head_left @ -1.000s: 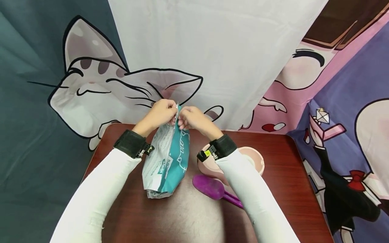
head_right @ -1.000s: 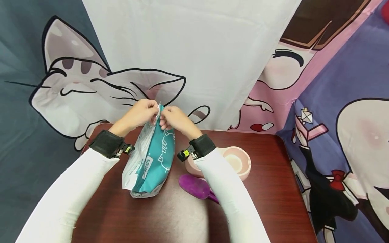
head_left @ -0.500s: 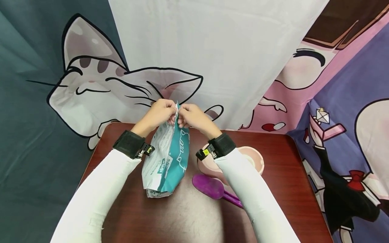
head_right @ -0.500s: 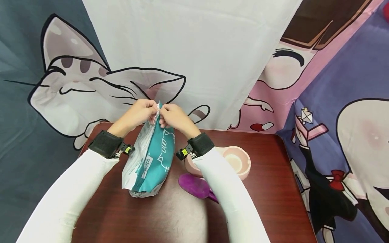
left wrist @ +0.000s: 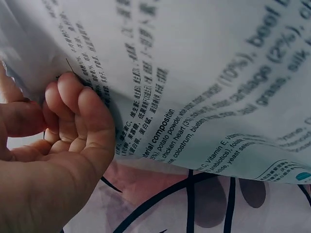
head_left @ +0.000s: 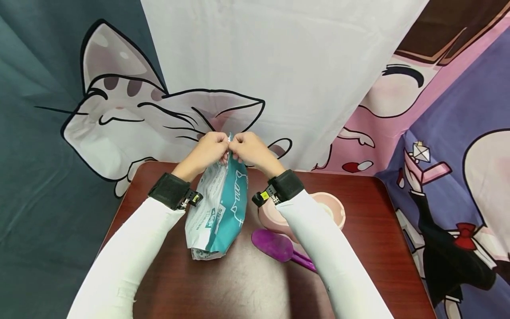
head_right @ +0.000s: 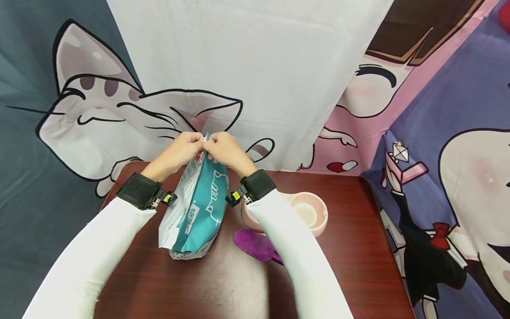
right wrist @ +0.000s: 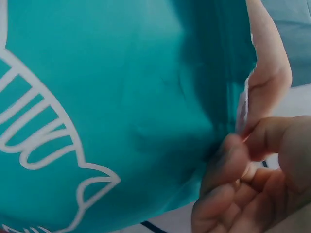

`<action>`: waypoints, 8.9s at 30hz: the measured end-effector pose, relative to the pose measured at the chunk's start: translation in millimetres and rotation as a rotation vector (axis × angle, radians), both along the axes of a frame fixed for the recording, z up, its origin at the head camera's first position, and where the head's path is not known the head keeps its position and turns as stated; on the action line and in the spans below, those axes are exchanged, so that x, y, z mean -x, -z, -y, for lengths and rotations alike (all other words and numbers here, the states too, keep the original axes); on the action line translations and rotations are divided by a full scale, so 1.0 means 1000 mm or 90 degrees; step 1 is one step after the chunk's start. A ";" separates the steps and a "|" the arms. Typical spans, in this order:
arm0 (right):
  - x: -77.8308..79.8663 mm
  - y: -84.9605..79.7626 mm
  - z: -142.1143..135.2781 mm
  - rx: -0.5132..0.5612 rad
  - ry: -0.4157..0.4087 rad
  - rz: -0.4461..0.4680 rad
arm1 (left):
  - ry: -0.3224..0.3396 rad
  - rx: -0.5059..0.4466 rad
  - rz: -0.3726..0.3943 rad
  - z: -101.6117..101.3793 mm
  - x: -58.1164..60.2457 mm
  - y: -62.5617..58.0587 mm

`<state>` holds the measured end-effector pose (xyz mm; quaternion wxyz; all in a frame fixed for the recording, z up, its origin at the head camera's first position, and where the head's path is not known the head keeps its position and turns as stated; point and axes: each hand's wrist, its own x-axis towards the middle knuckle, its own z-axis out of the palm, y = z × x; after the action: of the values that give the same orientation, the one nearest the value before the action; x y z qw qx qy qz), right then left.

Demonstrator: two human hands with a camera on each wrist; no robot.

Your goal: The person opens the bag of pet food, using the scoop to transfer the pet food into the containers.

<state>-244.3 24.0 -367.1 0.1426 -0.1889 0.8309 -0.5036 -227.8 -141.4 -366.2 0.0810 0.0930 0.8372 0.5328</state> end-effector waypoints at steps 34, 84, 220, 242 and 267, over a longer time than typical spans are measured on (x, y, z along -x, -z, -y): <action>0.010 0.005 -0.012 0.011 -0.019 0.079 | 0.028 -0.089 0.012 -0.003 0.001 0.007; 0.011 -0.011 -0.012 -0.036 -0.082 0.184 | 0.015 -0.081 0.015 0.001 0.002 0.012; -0.077 0.023 -0.033 -0.073 -0.047 -0.100 | 0.047 0.271 -0.127 0.029 -0.089 -0.016; -0.073 0.033 -0.049 -0.088 -0.334 -0.673 | 0.207 0.203 -0.409 0.052 -0.110 0.008; -0.074 0.032 -0.043 -0.064 -0.055 0.041 | -0.003 0.248 -0.087 0.029 -0.103 -0.009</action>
<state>-170.8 66.6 -399.2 0.2004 -0.2006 0.8413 -0.4601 -124.8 -170.7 -356.9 0.0396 0.1095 0.9281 0.3536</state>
